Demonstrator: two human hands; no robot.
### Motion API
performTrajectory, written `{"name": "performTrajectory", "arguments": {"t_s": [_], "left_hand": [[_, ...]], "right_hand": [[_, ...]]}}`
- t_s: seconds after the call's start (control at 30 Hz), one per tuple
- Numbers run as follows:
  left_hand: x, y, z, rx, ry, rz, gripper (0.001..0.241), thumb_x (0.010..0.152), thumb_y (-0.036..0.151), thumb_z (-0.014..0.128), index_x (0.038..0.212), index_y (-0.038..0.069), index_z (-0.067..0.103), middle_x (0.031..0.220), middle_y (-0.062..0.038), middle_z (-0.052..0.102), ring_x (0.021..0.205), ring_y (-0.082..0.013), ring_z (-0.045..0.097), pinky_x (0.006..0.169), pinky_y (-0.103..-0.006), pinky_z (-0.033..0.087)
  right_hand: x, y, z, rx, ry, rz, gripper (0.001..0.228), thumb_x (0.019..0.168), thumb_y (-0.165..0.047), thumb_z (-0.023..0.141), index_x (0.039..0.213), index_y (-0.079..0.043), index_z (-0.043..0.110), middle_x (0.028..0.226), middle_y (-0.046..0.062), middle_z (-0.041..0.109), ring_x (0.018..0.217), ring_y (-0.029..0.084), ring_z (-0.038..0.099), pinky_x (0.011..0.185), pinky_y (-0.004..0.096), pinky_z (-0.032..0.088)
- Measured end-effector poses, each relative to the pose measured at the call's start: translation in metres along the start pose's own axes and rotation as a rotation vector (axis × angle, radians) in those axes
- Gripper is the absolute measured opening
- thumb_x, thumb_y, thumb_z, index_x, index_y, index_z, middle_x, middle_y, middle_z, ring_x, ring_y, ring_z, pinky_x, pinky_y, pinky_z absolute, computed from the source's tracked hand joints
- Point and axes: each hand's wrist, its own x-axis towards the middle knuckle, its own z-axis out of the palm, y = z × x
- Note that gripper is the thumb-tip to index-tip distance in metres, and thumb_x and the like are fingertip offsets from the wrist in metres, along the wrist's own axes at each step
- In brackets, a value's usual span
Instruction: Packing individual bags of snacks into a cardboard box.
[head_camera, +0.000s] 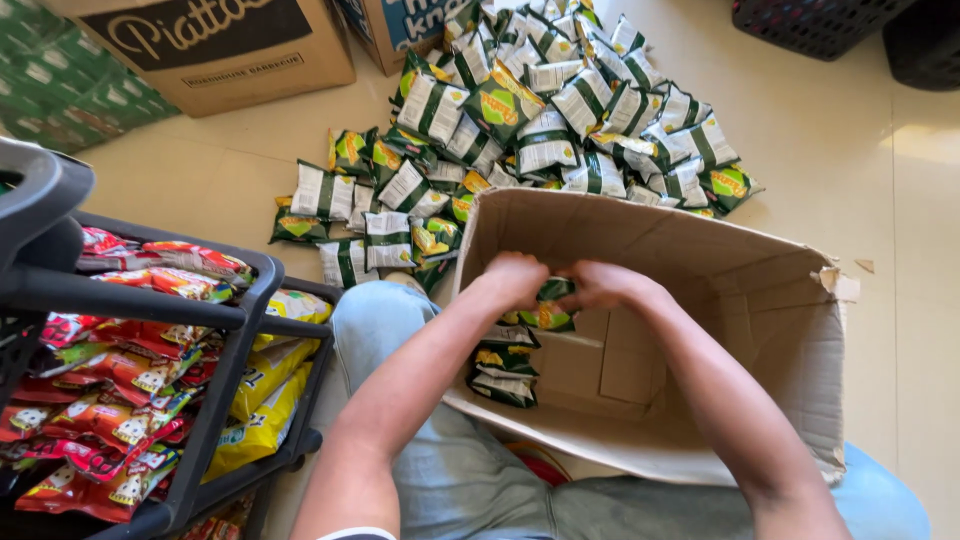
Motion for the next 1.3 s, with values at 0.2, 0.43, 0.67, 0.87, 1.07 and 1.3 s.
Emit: {"name": "performTrajectory", "arguments": {"t_s": [0.2,0.43,0.67,0.87,1.07,1.3], "left_hand": [[0.025,-0.02,0.048,0.063,-0.028,-0.082,0.027,0.081,0.024,0.078,0.106,0.013,0.079,0.109,-0.014,0.076,0.101,-0.0325,0.074,0.084,-0.0433,0.06],[0.048,-0.037,0.071,0.129,-0.202,-0.216,0.03,0.092,0.016,0.065,0.12,0.016,0.074,0.125,-0.008,0.071,0.115,-0.0313,0.069,0.088,-0.0451,0.059],[0.062,-0.035,0.121,0.061,-0.192,-0.274,0.029,0.098,0.019,0.06,0.123,0.017,0.074,0.126,-0.009,0.072,0.116,-0.0305,0.07,0.091,-0.0449,0.058],[0.072,-0.032,0.187,-0.039,-0.175,-0.372,0.03,0.095,0.025,0.064,0.122,0.016,0.072,0.129,-0.01,0.07,0.119,-0.0293,0.068,0.094,-0.0461,0.056],[0.089,-0.055,0.263,-0.125,-0.174,-0.443,0.032,0.095,0.025,0.064,0.125,0.017,0.072,0.135,-0.011,0.066,0.124,-0.0303,0.064,0.098,-0.0465,0.054],[0.056,-0.058,0.232,-0.203,-0.184,-0.465,0.039,0.091,0.026,0.07,0.128,0.016,0.069,0.133,-0.011,0.068,0.126,-0.0288,0.063,0.104,-0.0457,0.051]], "right_hand": [[0.04,0.019,0.017,-0.058,0.092,-0.031,0.041,0.085,-0.033,0.078,0.122,-0.016,0.071,0.101,0.014,0.076,0.09,0.029,0.071,0.085,0.043,0.053],[0.044,0.015,0.06,0.127,0.364,-0.226,0.031,0.09,-0.021,0.073,0.12,-0.011,0.068,0.106,0.016,0.075,0.098,0.036,0.071,0.086,0.046,0.053],[0.046,0.026,0.087,-0.009,0.408,-0.015,0.038,0.09,-0.02,0.072,0.127,-0.014,0.068,0.121,0.015,0.071,0.113,0.038,0.065,0.095,0.048,0.051],[0.073,0.057,0.125,-0.053,0.384,-0.005,0.049,0.088,-0.014,0.07,0.136,-0.015,0.062,0.135,0.014,0.064,0.121,0.038,0.06,0.098,0.048,0.049],[0.111,0.076,0.162,-0.066,0.354,0.012,0.042,0.091,-0.019,0.069,0.132,-0.012,0.062,0.133,0.015,0.065,0.118,0.038,0.063,0.097,0.046,0.051],[0.133,0.062,0.178,0.002,0.322,0.12,0.051,0.087,-0.016,0.068,0.138,-0.014,0.058,0.133,0.016,0.065,0.115,0.038,0.064,0.096,0.045,0.053]]}}
